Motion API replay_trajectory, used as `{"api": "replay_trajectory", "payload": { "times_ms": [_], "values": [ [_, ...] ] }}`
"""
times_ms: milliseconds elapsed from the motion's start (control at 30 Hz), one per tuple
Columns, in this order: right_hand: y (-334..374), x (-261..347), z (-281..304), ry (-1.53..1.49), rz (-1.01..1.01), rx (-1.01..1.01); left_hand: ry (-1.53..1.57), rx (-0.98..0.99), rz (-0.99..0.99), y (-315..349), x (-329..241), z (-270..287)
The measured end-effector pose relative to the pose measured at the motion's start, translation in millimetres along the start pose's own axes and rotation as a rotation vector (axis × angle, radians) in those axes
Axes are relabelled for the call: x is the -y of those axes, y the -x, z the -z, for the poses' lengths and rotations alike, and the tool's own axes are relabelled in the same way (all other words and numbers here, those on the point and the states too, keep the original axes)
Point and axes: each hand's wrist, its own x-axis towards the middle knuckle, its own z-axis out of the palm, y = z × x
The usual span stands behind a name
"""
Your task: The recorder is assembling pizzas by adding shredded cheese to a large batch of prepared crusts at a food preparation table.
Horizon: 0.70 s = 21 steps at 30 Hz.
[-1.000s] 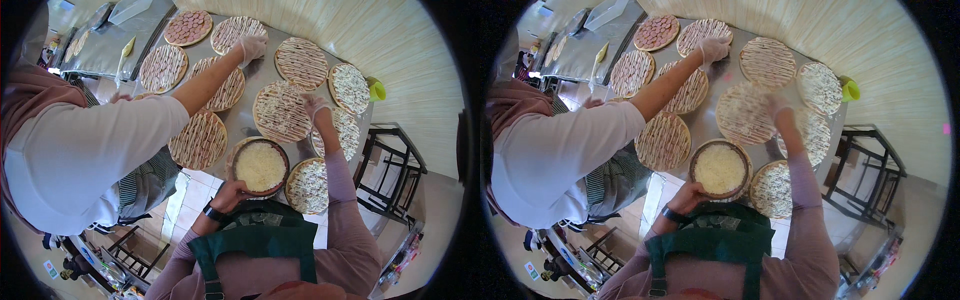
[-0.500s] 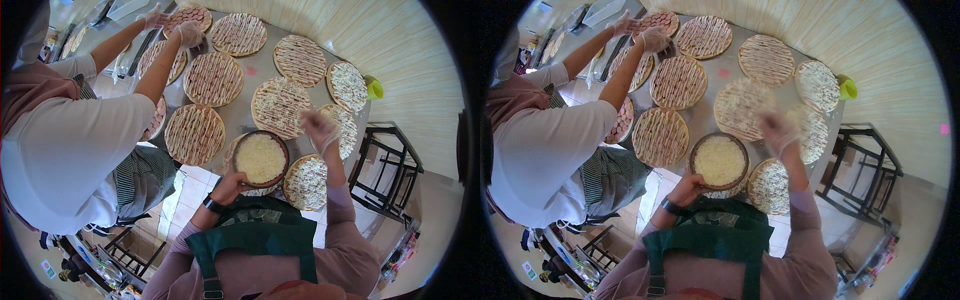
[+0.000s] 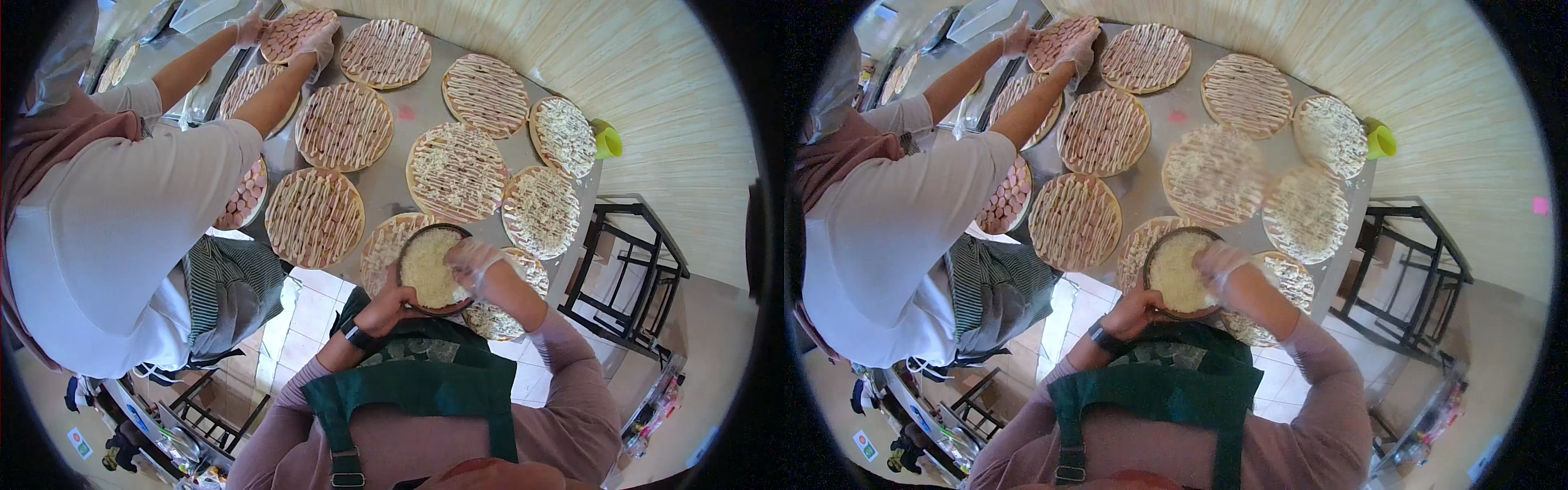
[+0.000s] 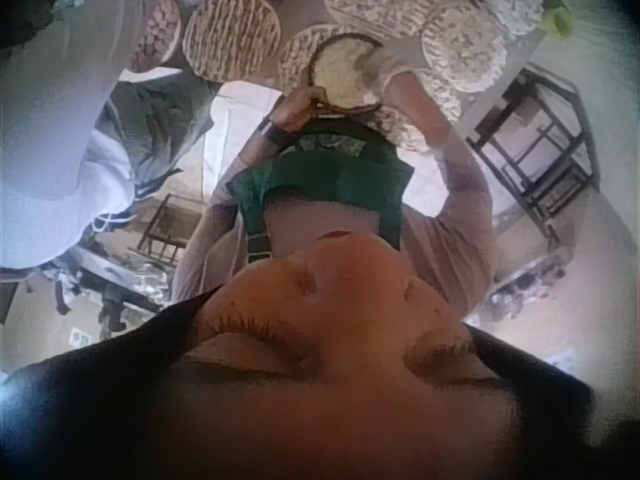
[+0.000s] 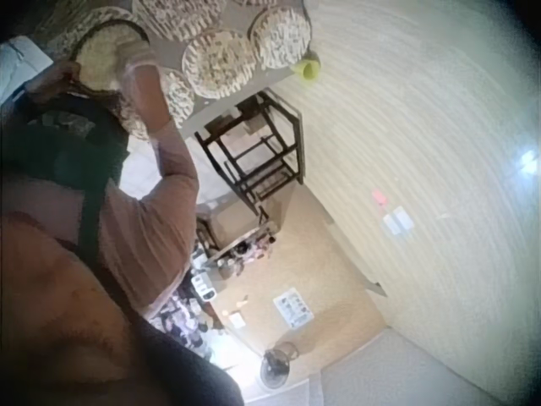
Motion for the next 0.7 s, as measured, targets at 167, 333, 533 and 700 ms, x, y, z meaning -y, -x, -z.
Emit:
{"api": "replay_trajectory", "payload": {
  "times_ms": [167, 333, 533, 700],
  "values": [
    [-10.5, -31.8, 46.6, -0.615, -0.553, -0.136, 0.08, 0.019, -0.007, -7.8, 8.8, 15.6],
    [-2.0, -130.7, 10.6, -0.733, -0.742, -0.312, 0.096, -0.037, 0.033, -1.5, 6.2, 18.2],
    [-23.0, -150.7, 18.6, -0.368, -0.779, -0.339, 0.149, 0.013, -0.011, 2.0, 3.8, 27.6],
    [-15.3, -147.2, 6.5, -0.575, -0.753, -0.291, 0.172, -0.034, 0.022, 4.0, 1.9, 31.4]
  ]
}}
